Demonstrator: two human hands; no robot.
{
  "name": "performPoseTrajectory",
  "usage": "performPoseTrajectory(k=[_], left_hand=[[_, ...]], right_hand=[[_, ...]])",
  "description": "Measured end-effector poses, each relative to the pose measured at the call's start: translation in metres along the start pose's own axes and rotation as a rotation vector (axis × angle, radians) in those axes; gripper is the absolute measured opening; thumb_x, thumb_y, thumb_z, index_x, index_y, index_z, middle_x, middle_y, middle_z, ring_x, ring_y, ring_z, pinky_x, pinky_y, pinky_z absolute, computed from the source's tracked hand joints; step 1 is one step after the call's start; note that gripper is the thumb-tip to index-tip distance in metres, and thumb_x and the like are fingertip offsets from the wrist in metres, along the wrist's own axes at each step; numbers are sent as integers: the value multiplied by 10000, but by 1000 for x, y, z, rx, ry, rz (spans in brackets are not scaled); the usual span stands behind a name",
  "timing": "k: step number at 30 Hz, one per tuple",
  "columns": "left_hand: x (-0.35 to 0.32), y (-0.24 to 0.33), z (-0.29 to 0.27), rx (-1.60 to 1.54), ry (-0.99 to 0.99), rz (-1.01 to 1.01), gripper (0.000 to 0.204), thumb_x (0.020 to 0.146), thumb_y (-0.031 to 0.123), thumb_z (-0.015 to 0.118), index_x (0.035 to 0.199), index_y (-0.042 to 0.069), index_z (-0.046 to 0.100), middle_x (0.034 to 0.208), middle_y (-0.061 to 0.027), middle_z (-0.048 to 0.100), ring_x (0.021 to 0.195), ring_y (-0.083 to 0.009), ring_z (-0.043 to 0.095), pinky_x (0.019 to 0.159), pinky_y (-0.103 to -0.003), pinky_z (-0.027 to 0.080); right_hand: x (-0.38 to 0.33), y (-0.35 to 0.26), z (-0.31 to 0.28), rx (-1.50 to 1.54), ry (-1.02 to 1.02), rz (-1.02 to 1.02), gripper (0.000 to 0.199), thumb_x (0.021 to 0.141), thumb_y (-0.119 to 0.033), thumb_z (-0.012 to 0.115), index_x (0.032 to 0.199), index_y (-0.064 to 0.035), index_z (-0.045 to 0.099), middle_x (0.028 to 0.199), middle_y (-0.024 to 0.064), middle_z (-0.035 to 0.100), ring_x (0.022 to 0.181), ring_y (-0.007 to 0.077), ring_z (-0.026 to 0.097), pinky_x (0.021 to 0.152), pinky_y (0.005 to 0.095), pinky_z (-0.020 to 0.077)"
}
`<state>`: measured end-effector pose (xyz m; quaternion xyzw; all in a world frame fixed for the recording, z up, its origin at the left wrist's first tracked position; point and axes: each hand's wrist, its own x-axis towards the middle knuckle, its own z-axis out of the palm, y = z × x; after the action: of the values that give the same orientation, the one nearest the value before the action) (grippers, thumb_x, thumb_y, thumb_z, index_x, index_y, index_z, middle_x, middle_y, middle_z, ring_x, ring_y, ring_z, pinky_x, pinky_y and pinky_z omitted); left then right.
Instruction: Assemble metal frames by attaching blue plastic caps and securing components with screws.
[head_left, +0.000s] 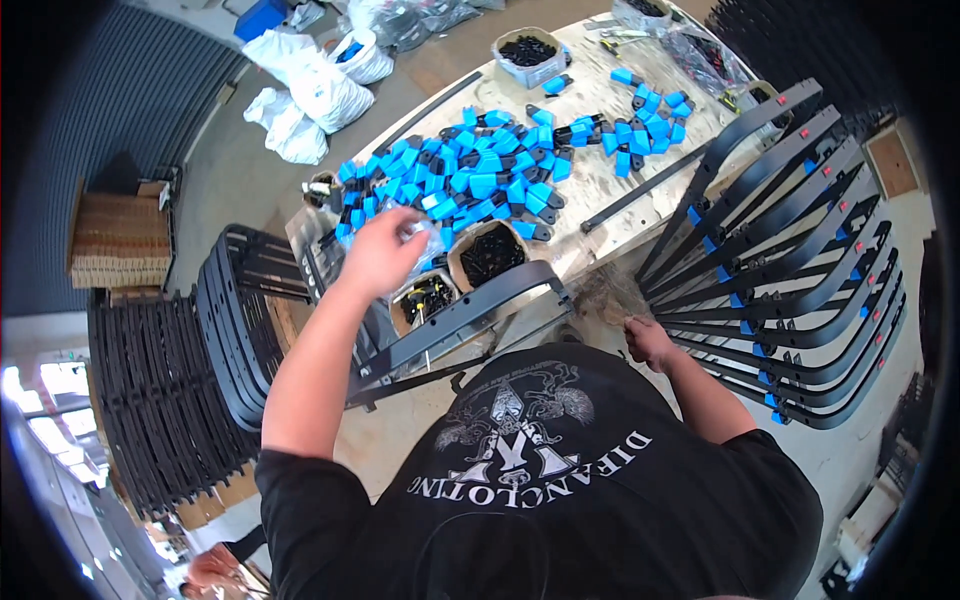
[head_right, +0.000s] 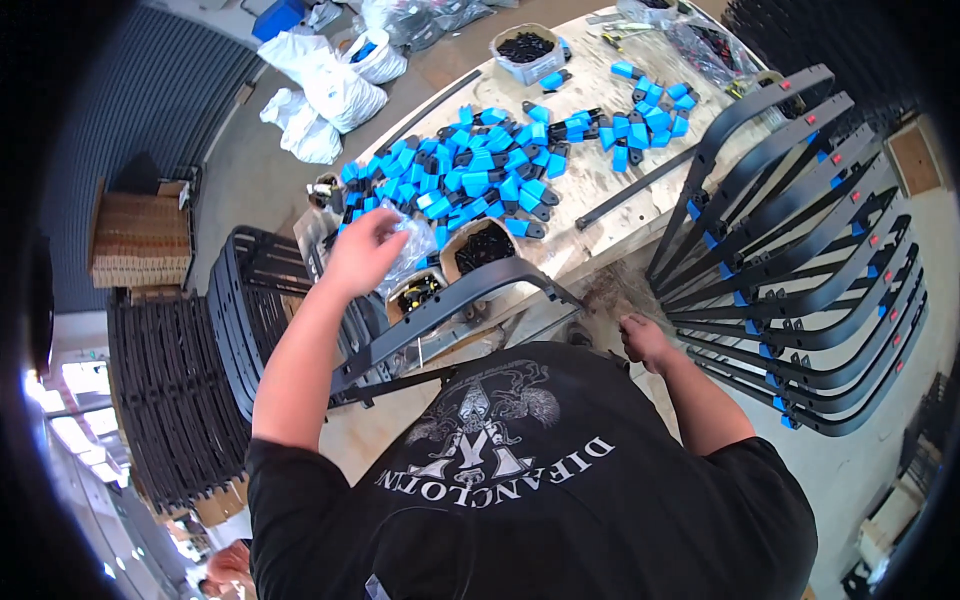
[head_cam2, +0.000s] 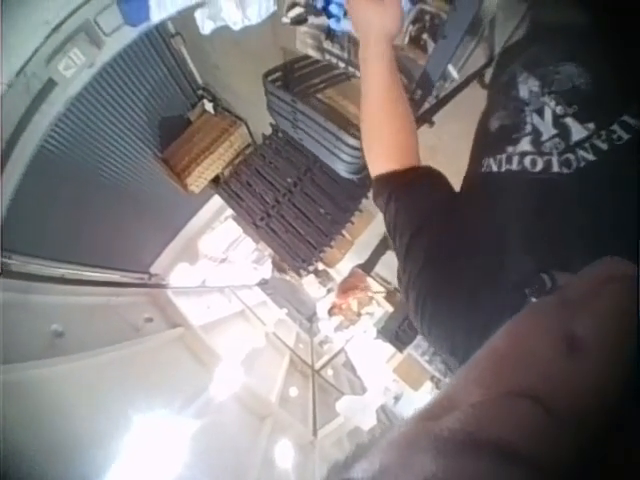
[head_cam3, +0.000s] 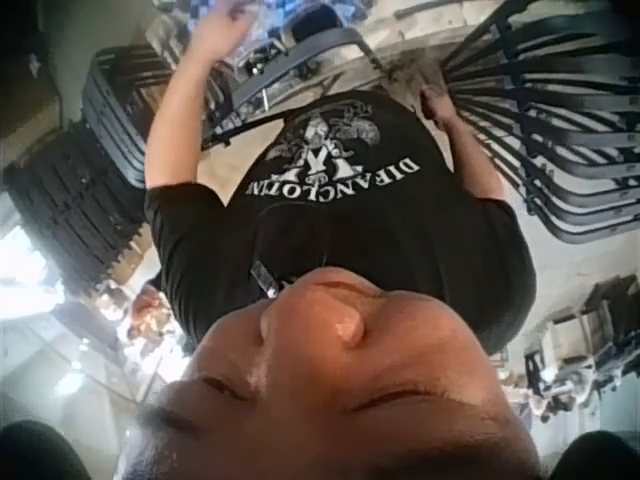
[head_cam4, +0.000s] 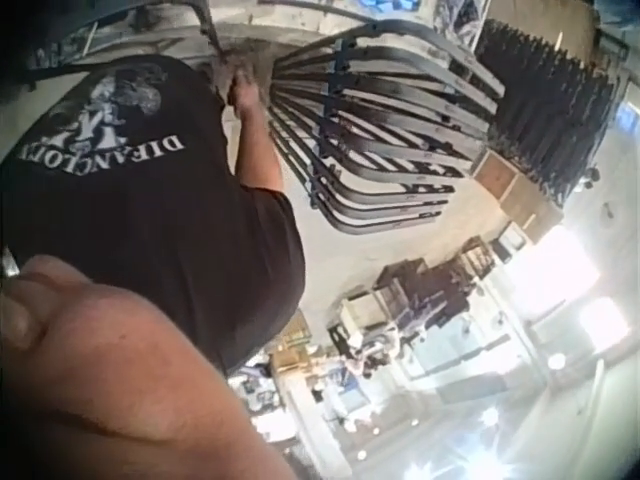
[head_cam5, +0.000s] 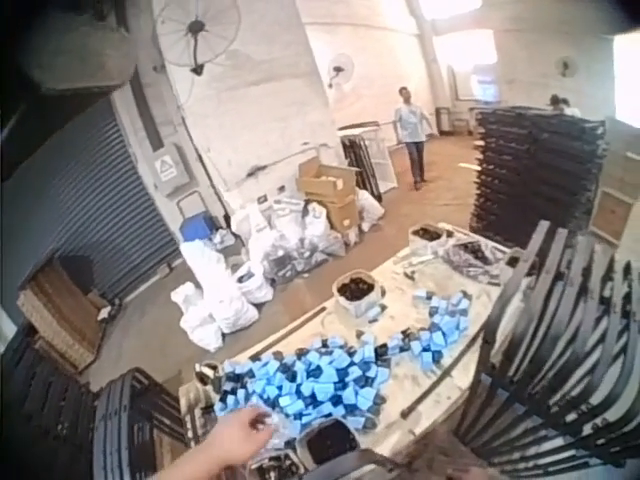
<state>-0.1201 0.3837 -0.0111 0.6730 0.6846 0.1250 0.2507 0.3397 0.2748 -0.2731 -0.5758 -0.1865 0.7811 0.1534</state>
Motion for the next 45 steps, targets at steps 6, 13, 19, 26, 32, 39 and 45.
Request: performPoseTrajectory(k=[6, 13, 19, 26, 32, 39, 45], left_hand=[[151, -2, 111, 527, -56, 230, 655, 825, 215, 727, 1430, 108, 500, 1418, -180, 526, 1331, -359, 496, 1116, -442, 422], [207, 12, 166, 732, -130, 148, 705, 783, 180, 753, 1427, 115, 472, 1388, -137, 514, 1306, -360, 482, 1103, -457, 429], [203, -8, 138, 480, -33, 236, 739, 816, 252, 758, 1455, 58, 443, 1481, -163, 481, 1340, -359, 491, 1113, -433, 439], [96, 38, 51, -171, -92, 127, 611, 749, 173, 747, 1285, -17, 523, 1136, -143, 654, 1025, -265, 646, 928, -355, 504], [-74, 84, -6, -1318, -391, 13, 588, 721, 72, 732, 1240, 45, 457, 1080, -123, 579, 899, -229, 617, 644, -344, 564], [-199, 47, 52, -1590, -354, -31, 693, 699, 140, 842, 1264, 62, 449, 1093, -149, 559, 934, -252, 611, 598, -342, 562], [-234, 39, 81, -1684, -407, -60, 737, 768, -21, 782, 1402, 89, 423, 1178, -108, 568, 970, -211, 596, 739, -349, 564]], right_hand=[[-9, 35, -36, -65, 113, 6, 177, 1008, -281, 525, 905, -137, 519, 654, -32, 428, 472, 99, 369, 402, 277, 263], [-69, 88, -85, 131, 286, 188, 170, 984, -273, 536, 894, -129, 527, 641, -20, 426, 470, 113, 375, 411, 282, 272], [-69, 114, -95, 141, 448, 234, 147, 957, -258, 530, 889, -127, 519, 646, -7, 426, 465, 129, 373, 419, 308, 275], [-49, 67, -62, 203, 230, 47, 129, 955, -210, 534, 864, -123, 505, 669, -7, 439, 479, 122, 379, 437, 293, 291], [-52, -8, 9, 437, -105, -78, 139, 987, -221, 546, 922, -99, 557, 739, 49, 541, 616, 203, 536, 544, 373, 450], [-89, -79, 129, 408, -640, -68, 177, 1010, -268, 515, 983, -95, 540, 907, 60, 561, 804, 227, 549, 712, 391, 454], [-130, -77, 244, 413, -573, -189, 145, 1017, -235, 496, 1020, -107, 563, 1097, 121, 641, 1134, 346, 627, 985, 510, 491]])
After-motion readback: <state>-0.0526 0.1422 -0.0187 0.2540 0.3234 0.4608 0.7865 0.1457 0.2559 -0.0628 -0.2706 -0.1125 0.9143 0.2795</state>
